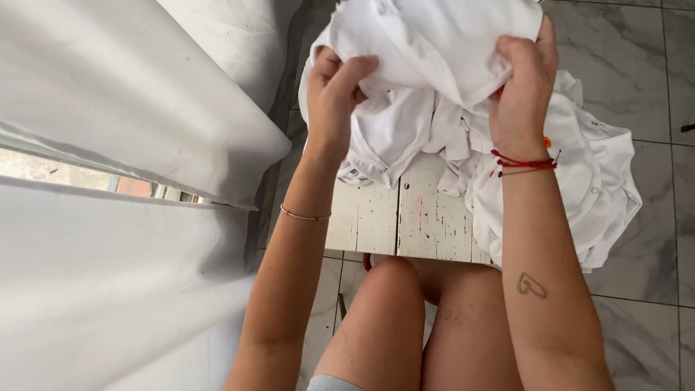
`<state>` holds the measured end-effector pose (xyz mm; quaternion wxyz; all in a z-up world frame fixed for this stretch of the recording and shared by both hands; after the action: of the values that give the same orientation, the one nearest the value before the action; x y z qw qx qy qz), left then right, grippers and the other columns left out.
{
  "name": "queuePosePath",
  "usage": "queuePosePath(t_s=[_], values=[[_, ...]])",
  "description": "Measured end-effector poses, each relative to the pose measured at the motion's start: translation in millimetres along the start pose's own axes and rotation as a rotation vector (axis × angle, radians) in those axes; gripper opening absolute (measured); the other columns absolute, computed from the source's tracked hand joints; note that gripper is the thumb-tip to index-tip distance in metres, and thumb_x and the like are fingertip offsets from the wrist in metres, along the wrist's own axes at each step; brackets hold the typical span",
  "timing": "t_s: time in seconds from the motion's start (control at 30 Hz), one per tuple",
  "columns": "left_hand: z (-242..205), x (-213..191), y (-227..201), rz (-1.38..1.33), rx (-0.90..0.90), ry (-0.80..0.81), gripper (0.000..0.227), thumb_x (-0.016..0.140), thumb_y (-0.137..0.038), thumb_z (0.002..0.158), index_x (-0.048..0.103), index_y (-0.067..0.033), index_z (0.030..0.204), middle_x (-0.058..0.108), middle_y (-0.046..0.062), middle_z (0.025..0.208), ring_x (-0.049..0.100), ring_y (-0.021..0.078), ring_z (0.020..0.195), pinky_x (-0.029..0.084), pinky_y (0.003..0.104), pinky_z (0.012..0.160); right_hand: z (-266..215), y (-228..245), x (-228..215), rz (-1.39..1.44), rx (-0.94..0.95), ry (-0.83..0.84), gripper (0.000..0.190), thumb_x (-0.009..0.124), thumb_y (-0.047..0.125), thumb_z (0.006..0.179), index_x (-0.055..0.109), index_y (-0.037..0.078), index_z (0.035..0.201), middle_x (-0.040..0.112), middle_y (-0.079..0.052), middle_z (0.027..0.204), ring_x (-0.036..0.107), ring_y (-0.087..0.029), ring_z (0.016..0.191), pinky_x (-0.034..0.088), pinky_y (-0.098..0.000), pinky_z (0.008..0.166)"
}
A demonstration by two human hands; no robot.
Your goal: The person is picking up baby onesies from a pile, unfolding them to inspect, and then stacking them neatly on a small table.
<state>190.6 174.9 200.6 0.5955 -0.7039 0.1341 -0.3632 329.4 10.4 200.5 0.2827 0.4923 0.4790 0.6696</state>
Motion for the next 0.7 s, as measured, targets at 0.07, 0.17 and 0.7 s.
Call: queuePosePath(t_s=[0.07,0.17,0.7], values=[[6,-12,6,0.118,0.005,-0.055,0.023,0.063,-0.021,0.058,0.043,-0.0107,0.06,0.036,-0.002,0.069,0.036,0.0084,0.054,0.031,0.023,0.046,5,-19,2,-0.151,0.061,-0.015,0.014,0.049,0.009,0.067,0.047,0.015,0.079,0.047,0.004,0.07,0.044,-0.009,0.062,0.034,-0.0224,0.05],[-3,-33,39,0.336,-0.094,-0.16,0.019,0.057,-0.022,0.062,0.04,-0.0123,0.061,0.039,-0.004,0.067,0.04,0.0076,0.059,0.031,0.022,0.053,3,-63,-18,-0.516,0.131,-0.006,0.014,0.052,0.016,0.068,0.044,0.014,0.079,0.046,0.003,0.075,0.044,-0.009,0.066,0.032,-0.0226,0.055],[-68,133,244,0.597,-0.402,0.316,0.052,0.049,-0.04,0.069,0.054,-0.0124,0.112,0.06,0.0,0.101,0.056,0.0126,0.092,0.042,0.026,0.078,-78,-30,-302,-1.05,0.325,-0.457,0.02,0.06,0.027,0.083,0.059,0.009,0.09,0.057,-0.001,0.08,0.053,-0.011,0.071,0.044,-0.024,0.061]])
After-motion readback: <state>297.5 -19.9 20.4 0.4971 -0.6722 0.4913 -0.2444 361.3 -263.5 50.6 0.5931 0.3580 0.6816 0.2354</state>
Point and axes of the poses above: each hand's wrist, its own z-axis towards the middle knuckle, its own x-axis out of the palm, y = z × x, the point moved 9 cm from there along z, towards the middle knuckle
